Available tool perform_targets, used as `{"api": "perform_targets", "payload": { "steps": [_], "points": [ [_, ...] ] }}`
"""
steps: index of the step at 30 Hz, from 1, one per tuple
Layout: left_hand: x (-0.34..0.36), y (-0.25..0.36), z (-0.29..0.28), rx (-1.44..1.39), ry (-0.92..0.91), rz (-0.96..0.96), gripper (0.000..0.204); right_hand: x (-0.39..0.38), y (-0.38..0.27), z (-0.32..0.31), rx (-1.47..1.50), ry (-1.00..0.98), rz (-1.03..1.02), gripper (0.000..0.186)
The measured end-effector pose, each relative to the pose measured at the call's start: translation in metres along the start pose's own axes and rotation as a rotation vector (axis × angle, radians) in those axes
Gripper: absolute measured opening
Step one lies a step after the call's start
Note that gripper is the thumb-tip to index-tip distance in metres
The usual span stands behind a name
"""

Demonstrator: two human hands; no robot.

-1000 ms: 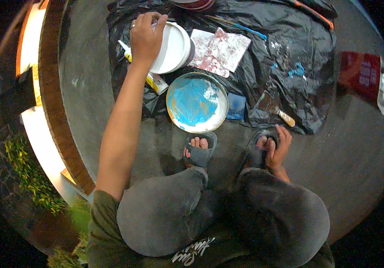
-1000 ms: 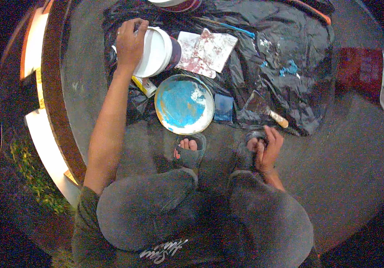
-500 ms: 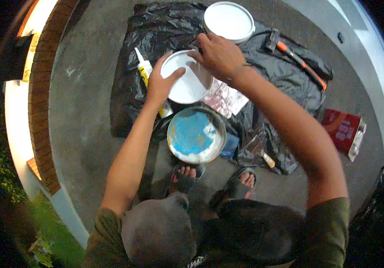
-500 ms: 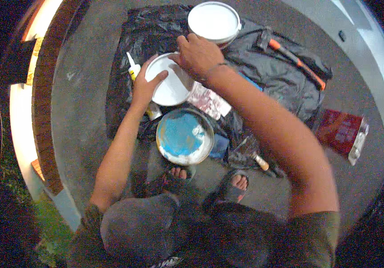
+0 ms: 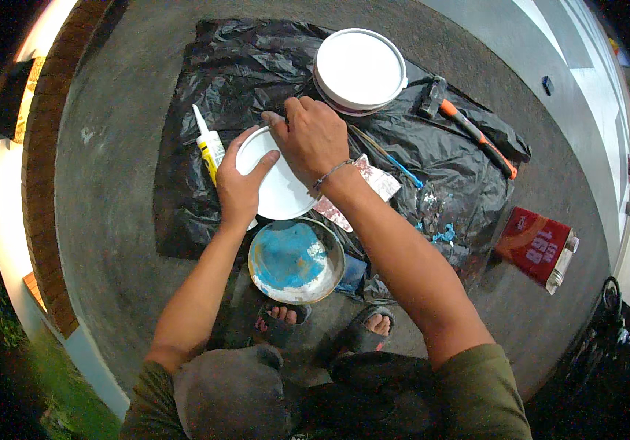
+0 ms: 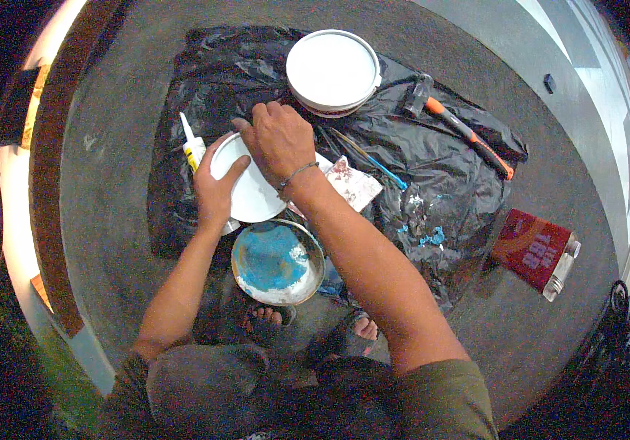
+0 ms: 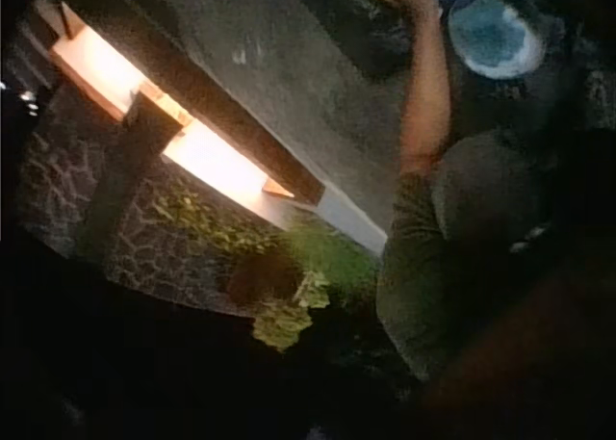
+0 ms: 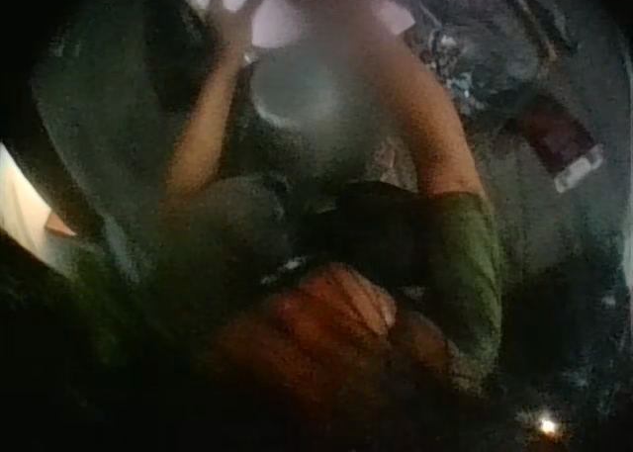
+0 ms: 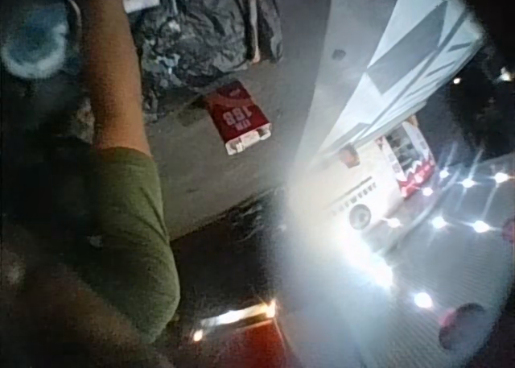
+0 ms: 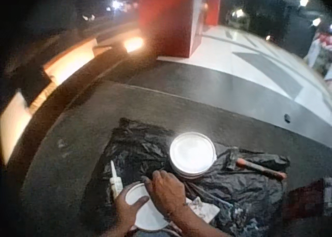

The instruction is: The person sits on the floor and uses a putty knife to scrape and mix blue paint in a round container. They then open a white paint can, scoop white paint into the blue mixture, and continue mixing the two colors together.

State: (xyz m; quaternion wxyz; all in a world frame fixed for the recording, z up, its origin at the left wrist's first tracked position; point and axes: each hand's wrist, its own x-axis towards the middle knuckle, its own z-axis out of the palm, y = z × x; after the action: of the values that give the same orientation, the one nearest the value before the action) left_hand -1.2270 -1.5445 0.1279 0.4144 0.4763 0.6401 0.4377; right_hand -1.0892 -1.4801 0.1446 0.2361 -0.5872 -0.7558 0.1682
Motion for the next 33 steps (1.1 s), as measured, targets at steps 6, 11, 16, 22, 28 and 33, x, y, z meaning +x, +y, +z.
{"api": "perform_targets", "payload": {
  "steps": [6,11,16,22,28,33],
  "points": [
    [0.002,0.003,0.0,0.036,-0.021,-0.028,0.051,0.0,0.006,0.002,0.064,0.043,-0.023,0.033],
    [0.002,0.004,-0.001,0.044,-0.01,-0.039,0.051,0.001,0.006,0.003,0.083,0.036,-0.005,0.032],
    [0.002,-0.002,-0.001,0.08,0.0,0.004,0.052,0.0,0.006,0.004,0.096,0.055,0.002,0.031],
    [0.002,-0.003,-0.001,0.107,-0.006,-0.046,0.053,0.005,0.012,0.011,0.087,0.167,-0.106,0.03],
    [0.002,-0.006,-0.002,0.052,0.018,-0.003,0.049,0.001,0.005,0.004,0.02,0.08,-0.171,0.033],
    [0.004,-0.004,0.003,0.076,0.021,-0.01,0.049,0.002,0.008,-0.003,-0.008,0.115,-0.164,0.037]
  ]
}}
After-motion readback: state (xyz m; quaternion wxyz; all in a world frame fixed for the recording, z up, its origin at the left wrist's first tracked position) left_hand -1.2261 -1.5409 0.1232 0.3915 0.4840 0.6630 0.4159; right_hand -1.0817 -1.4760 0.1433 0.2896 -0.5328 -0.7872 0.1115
